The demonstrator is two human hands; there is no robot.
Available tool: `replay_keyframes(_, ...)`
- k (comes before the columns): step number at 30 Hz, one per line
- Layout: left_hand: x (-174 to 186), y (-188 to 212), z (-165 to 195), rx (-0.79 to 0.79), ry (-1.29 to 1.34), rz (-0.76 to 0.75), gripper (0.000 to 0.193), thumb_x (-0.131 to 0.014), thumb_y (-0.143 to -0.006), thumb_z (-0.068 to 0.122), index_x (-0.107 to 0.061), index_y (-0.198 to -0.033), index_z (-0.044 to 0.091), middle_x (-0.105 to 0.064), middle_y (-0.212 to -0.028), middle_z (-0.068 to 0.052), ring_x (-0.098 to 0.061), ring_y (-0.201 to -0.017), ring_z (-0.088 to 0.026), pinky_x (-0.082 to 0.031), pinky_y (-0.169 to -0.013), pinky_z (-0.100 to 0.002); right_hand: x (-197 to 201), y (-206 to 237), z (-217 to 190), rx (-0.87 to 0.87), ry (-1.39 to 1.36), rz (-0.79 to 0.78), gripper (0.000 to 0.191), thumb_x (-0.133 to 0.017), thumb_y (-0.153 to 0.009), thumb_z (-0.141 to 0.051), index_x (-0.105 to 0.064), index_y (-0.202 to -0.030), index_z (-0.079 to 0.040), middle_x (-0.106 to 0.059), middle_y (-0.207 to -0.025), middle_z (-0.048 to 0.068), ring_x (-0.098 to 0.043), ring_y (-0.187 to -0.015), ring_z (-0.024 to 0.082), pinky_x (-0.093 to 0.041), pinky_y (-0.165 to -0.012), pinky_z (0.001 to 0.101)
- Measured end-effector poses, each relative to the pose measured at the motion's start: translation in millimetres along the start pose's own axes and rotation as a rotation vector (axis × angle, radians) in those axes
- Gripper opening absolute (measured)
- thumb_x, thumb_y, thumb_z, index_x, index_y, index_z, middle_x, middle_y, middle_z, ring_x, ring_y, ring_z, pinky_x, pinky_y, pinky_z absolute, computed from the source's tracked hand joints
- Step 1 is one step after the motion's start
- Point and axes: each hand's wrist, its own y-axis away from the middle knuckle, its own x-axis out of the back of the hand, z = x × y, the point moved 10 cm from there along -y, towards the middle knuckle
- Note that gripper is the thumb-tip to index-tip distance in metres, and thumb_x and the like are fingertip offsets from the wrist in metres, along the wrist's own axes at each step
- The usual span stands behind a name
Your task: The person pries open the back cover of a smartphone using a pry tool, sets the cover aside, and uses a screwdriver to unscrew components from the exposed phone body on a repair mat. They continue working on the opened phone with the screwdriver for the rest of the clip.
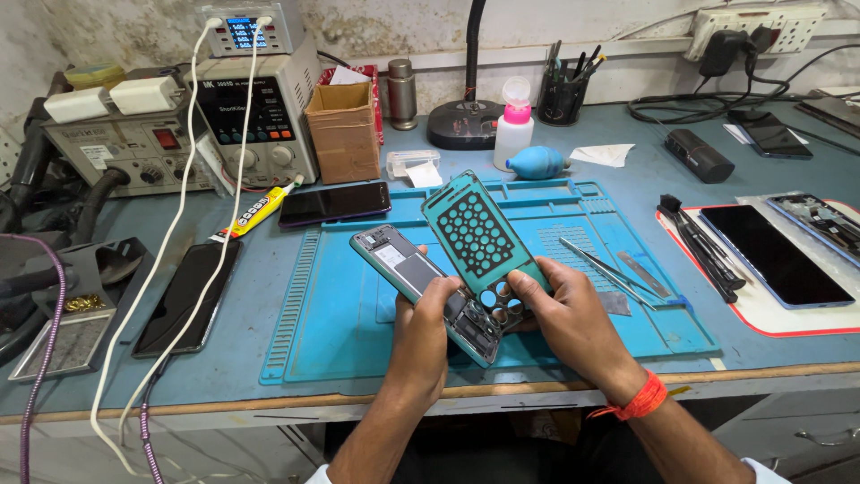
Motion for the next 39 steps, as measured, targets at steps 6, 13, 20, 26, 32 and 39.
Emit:
replay_keyframes(6,-2,3,3,0.008,-0.001,-0.007,0.074,-0.056,-0.089,0.014,-0.026,-0.155,0.000,-0.057,-0.110,-0.010,-0.059,-0.095,-0.015,-0.053,-0.082,-0.033,-1,-1,3,-0.027,-0.048,-0.017,0.030,-0.057,-0.100,-0.023,-0.070,-0.111,0.002,-0.076,-0.093,0.007,-0.074,-0.080,0.012,-0.067,-0.066,0.0313)
replay_keyframes(13,2,3,1,0.033,0.016,0.025,0.075,-0.057,-0.087,0.014,-0.027,-0.155,0.002,-0.057,-0.110,-0.008,-0.060,-0.095,-0.014,-0.053,-0.083,-0.033,-3,-2,12,-0.109,-0.129,-0.077,0.032,-0.056,-0.100,-0.025,-0.068,-0.115,0.000,-0.075,-0.097,0.006,-0.073,-0.082,0.012,-0.066,-0.070,0.0325)
replay_keyframes(20,7,6,-1,0.076,0.044,0.050,0.073,-0.058,-0.086,0.017,-0.030,-0.153,0.008,-0.064,-0.097,-0.011,-0.065,-0.086,-0.018,-0.057,-0.073,-0.035,-2,-5,13,-0.127,-0.230,-0.096,0.033,-0.056,-0.100,-0.028,-0.065,-0.117,-0.001,-0.073,-0.101,0.005,-0.073,-0.081,0.013,-0.064,-0.069,0.0323)
replay_keyframes(26,12,10,2,0.112,0.033,0.067,0.064,-0.061,-0.085,0.020,-0.038,-0.145,0.012,-0.067,-0.096,-0.011,-0.068,-0.084,-0.019,-0.060,-0.069,-0.038,2,-3,8,-0.099,-0.261,-0.054,0.032,-0.057,-0.100,-0.028,-0.066,-0.118,-0.002,-0.072,-0.100,0.004,-0.072,-0.081,0.013,-0.064,-0.068,0.0319)
replay_keyframes(32,9,14,6,0.143,-0.026,0.021,0.043,-0.063,-0.092,0.032,-0.065,-0.111,-0.006,-0.072,-0.096,-0.019,-0.073,-0.077,-0.024,-0.064,-0.064,-0.039,9,0,3,-0.057,-0.293,0.012,0.032,-0.056,-0.100,-0.028,-0.066,-0.118,-0.003,-0.072,-0.099,0.004,-0.072,-0.082,0.012,-0.065,-0.066,0.0327)
replay_keyframes(39,3,18,9,0.242,0.261,-0.053,0.060,-0.061,-0.089,0.052,-0.059,-0.122,0.001,-0.072,-0.110,-0.018,-0.074,-0.092,-0.029,-0.065,-0.076,-0.045,13,1,3,-0.005,-0.316,0.068,0.032,-0.057,-0.101,-0.027,-0.068,-0.120,-0.004,-0.070,-0.098,0.004,-0.071,-0.081,0.012,-0.066,-0.064,0.0348)
